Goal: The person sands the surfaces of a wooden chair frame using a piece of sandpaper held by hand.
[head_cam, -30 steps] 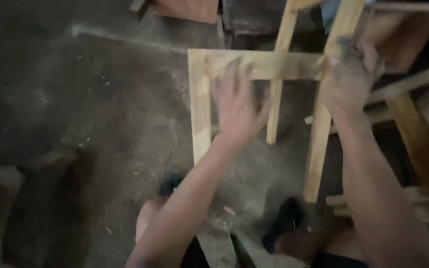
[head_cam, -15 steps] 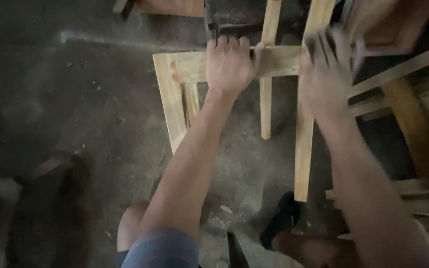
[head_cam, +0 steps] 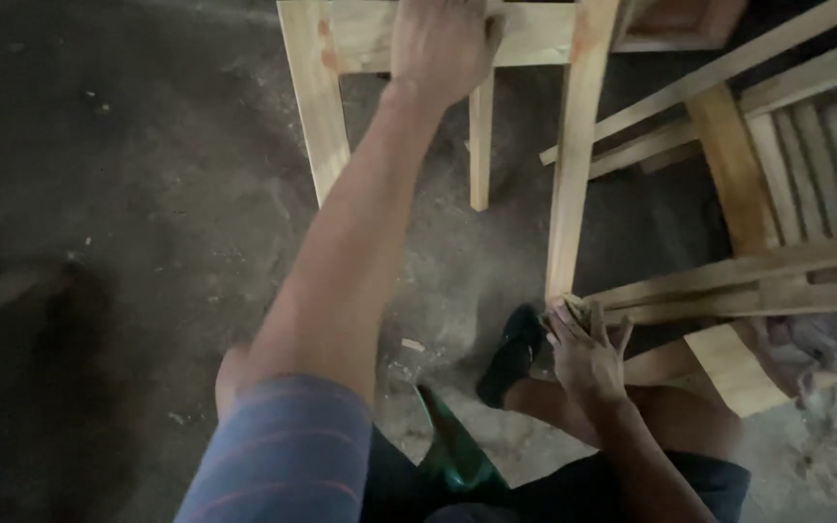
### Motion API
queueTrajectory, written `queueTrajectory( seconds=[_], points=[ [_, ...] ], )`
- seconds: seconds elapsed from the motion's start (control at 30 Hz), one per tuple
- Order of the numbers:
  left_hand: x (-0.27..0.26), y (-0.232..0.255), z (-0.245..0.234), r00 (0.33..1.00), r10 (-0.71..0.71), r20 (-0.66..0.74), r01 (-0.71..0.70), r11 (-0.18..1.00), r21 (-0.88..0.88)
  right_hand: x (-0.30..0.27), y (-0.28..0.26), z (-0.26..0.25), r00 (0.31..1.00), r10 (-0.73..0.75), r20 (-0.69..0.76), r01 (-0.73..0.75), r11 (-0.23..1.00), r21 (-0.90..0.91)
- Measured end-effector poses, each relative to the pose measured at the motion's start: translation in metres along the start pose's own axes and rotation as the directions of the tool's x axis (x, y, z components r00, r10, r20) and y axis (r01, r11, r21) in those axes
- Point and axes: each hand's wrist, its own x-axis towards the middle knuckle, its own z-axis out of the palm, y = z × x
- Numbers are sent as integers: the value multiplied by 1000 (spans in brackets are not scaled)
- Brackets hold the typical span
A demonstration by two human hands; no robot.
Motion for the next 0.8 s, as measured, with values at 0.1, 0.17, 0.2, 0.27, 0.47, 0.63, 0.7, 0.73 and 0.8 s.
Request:
queueTrajectory(
  seconds=[0.1,0.17,0.2,0.27,0.47,0.63,0.7,0.73,0.8],
  points=[
    [-34,18,-5,959,158,-237,-150,987,50,0,23,-25,972,193,136,-224,934,278],
    [-82,56,4,998,-50,38,46,994,102,6,23,-54,944,313,100,-313,761,568],
    [-116,83,14,990,-61,-125,48,993,-104,5,27,-76,924,382,32,-294,653,698],
    [-177,119,27,977,2,215,168,617,-769,10,24,-120,849,525,57,-241,290,926],
    [-266,245,80,987,-60,148,156,177,-972,48,7,-159,777,594,210,-192,-94,977],
    [-231,231,103,731,-615,295,189,-233,-954,87,21,-139,804,435,405,-500,128,856],
    [-217,198,119,607,-715,348,371,-133,-919,112,51,-113,864,458,211,-303,138,943],
    [-213,188,131,612,-715,338,346,-143,-927,124,66,-96,879,465,108,-191,137,972],
    [-200,170,162,614,-728,305,282,-159,-946,152,86,-58,823,559,101,-69,-78,995]
  ],
)
